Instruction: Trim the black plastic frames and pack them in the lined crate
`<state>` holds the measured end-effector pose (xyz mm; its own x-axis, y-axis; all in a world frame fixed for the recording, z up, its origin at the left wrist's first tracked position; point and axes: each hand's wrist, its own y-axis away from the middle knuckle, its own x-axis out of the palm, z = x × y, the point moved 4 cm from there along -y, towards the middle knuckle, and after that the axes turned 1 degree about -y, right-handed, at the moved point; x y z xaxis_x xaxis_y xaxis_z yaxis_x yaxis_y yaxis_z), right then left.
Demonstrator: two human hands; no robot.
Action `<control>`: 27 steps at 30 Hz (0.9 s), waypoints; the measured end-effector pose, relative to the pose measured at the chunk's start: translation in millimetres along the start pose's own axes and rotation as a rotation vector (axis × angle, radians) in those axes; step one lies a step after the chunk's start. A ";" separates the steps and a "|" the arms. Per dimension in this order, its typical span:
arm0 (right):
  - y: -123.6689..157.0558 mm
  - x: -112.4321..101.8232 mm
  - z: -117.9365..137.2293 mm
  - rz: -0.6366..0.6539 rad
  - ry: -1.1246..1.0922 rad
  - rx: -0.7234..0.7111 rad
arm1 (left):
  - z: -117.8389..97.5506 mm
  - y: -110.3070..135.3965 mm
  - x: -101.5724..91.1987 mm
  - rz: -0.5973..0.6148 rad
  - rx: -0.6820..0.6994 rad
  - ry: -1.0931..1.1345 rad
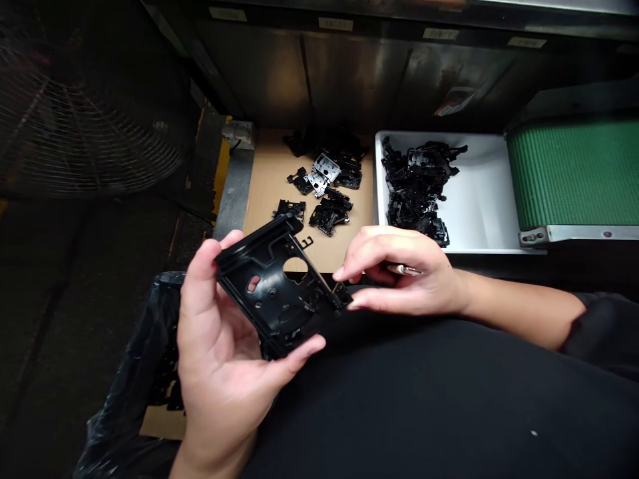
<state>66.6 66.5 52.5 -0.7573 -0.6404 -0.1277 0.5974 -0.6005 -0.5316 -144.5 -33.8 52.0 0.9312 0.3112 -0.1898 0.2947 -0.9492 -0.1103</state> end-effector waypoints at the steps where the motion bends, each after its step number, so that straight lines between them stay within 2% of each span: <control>1: 0.2 -0.6 0.0 -0.001 -0.002 -0.005 | 0.0 0.1 0.4 -0.005 -0.005 -0.004; 9: 4.6 -6.8 -1.6 -0.016 -0.009 -0.008 | 2.3 1.1 7.9 -0.001 -0.054 -0.010; 18: 11.2 -10.5 -9.3 -0.028 -0.037 0.037 | 3.1 0.2 13.7 -0.020 -0.040 -0.061; 27: 19.0 -12.2 -18.2 0.011 -0.040 0.107 | 9.0 3.6 18.8 -0.033 -0.005 -0.087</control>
<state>82.3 71.6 28.7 -0.7404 -0.6649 -0.0984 0.6323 -0.6394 -0.4374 -127.9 -30.9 39.2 0.8989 0.3451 -0.2699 0.3263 -0.9385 -0.1133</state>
